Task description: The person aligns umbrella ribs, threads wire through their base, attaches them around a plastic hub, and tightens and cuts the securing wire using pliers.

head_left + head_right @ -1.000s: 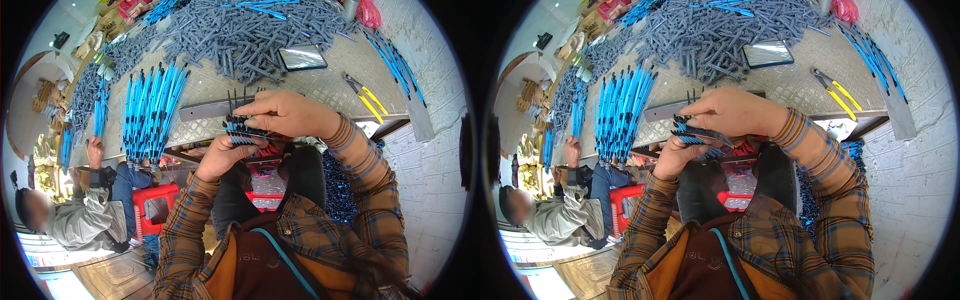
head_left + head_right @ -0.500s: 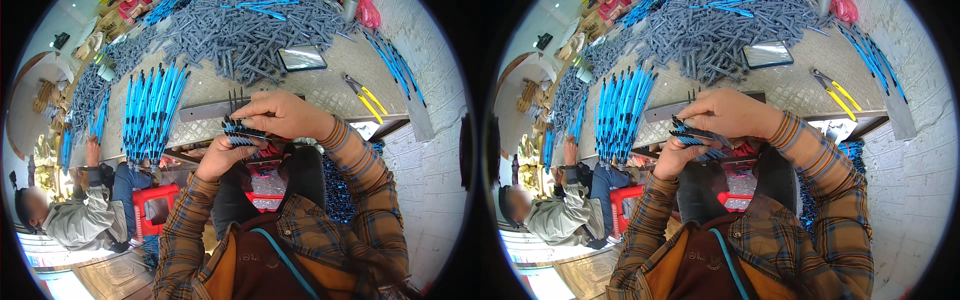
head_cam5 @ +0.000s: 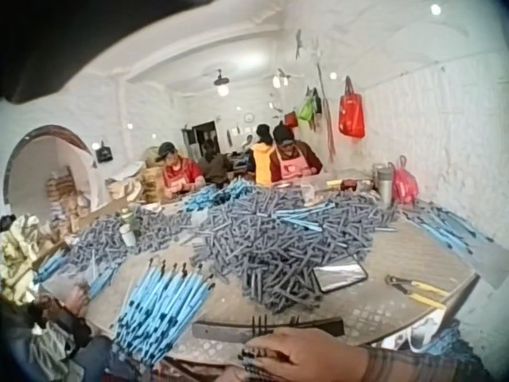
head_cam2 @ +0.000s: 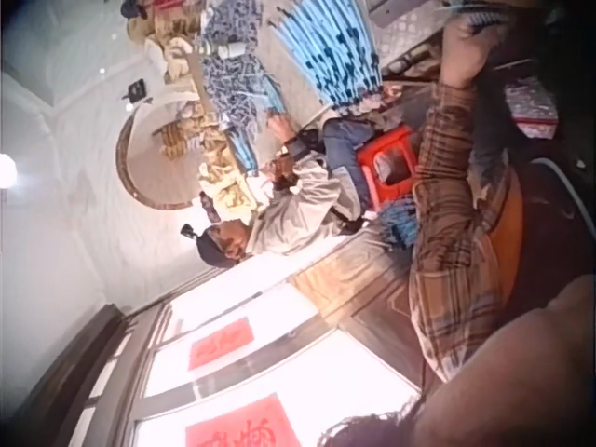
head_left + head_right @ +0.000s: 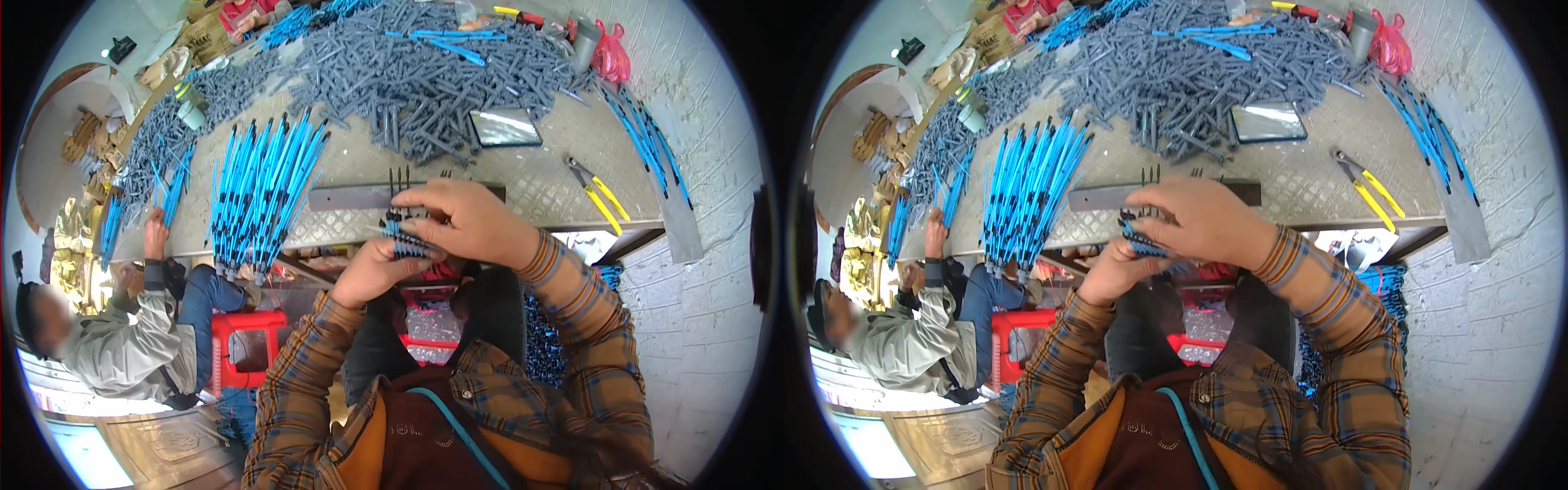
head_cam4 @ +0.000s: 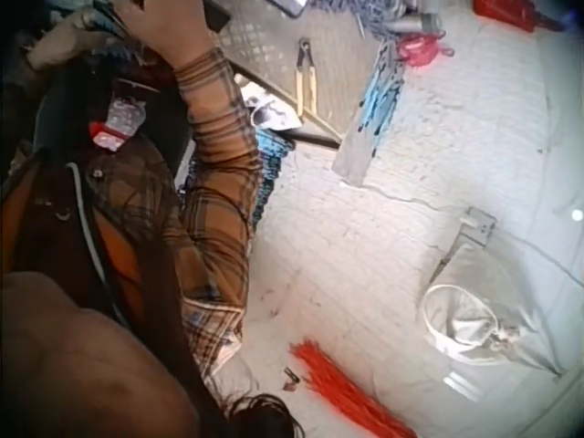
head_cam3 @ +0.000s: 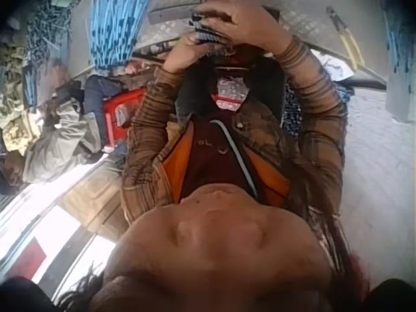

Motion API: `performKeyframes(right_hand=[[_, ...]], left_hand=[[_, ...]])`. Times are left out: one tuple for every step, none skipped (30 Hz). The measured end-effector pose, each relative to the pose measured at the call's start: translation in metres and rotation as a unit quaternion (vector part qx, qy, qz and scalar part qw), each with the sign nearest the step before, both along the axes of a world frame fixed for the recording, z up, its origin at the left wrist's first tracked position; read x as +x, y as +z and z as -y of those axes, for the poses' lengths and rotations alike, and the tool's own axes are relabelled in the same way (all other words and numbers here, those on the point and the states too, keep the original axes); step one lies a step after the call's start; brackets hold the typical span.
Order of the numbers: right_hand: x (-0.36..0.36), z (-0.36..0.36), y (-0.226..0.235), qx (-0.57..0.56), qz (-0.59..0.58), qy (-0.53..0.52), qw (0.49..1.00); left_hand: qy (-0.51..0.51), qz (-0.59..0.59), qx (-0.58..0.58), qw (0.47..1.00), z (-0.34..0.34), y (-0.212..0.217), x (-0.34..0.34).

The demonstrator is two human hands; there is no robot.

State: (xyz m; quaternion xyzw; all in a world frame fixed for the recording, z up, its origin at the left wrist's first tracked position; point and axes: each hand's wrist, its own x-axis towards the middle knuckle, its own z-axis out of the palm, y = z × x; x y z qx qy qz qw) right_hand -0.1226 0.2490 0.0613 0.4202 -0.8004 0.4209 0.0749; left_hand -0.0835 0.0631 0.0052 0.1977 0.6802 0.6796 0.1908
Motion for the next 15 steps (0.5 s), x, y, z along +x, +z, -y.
performKeyframes(right_hand=[[-0.0031,-0.0001,0.0006,0.001,0.005,0.002,1.0],[-0.0058,-0.0005,0.0009,0.004,-0.006,0.001,1.0],[-0.0077,-0.0008,0.0008,0.007,-0.017,0.0,1.0],[-0.0082,-0.0006,0.0,0.01,-0.029,-0.001,1.0],[-0.0078,0.0003,-0.0017,0.01,-0.026,0.0,1.0],[-0.0078,0.0009,-0.0039,-0.003,-0.019,0.004,1.0],[-0.0077,0.0015,-0.0058,-0.016,-0.012,0.008,1.0],[-0.0076,0.002,-0.0059,-0.029,-0.006,0.012,0.999],[-0.008,0.0016,-0.0052,-0.03,-0.006,0.011,0.999],[-0.0084,0.0011,-0.0021,-0.012,-0.003,0.01,1.0],[-0.0079,0.0006,0.0005,0.006,0.002,0.01,1.0],[-0.0076,0.0003,0.0021,0.024,0.006,0.01,1.0],[-0.0075,0.0004,0.0029,0.024,0.007,0.009,1.0],[-0.0075,0.0007,0.0036,0.024,0.0,0.015,1.0],[-0.0077,0.0012,0.004,0.024,-0.008,0.021,0.999]], left_hand=[[0.002,0.005,0.001,1.0,-0.0009,0.0,-0.0032],[0.002,0.0,0.011,1.0,-0.0019,-0.0002,-0.0061],[0.002,-0.005,0.021,1.0,-0.0024,-0.0007,-0.0077],[0.001,-0.011,0.031,0.999,-0.0024,-0.0016,-0.0072],[0.002,-0.008,0.03,0.999,-0.002,-0.0026,-0.0053],[0.002,-0.004,0.032,0.999,-0.0021,-0.0036,-0.0046],[0.001,0.0,0.034,0.999,-0.0023,-0.0043,-0.0041],[0.001,0.003,0.035,0.999,-0.0024,-0.0047,-0.0039],[-0.001,0.004,0.035,0.999,-0.0024,-0.0048,-0.0042],[-0.003,0.0,0.027,1.0,-0.002,-0.0047,-0.005],[-0.005,-0.002,0.02,1.0,-0.0016,-0.0054,-0.0046],[-0.007,-0.004,0.012,1.0,-0.0012,-0.0056,-0.0042],[-0.007,-0.003,0.011,1.0,-0.0007,-0.0054,-0.0036],[-0.007,-0.001,0.01,1.0,-0.0002,-0.0046,-0.003],[-0.007,0.002,0.008,1.0,0.0003,-0.0036,-0.0025]])
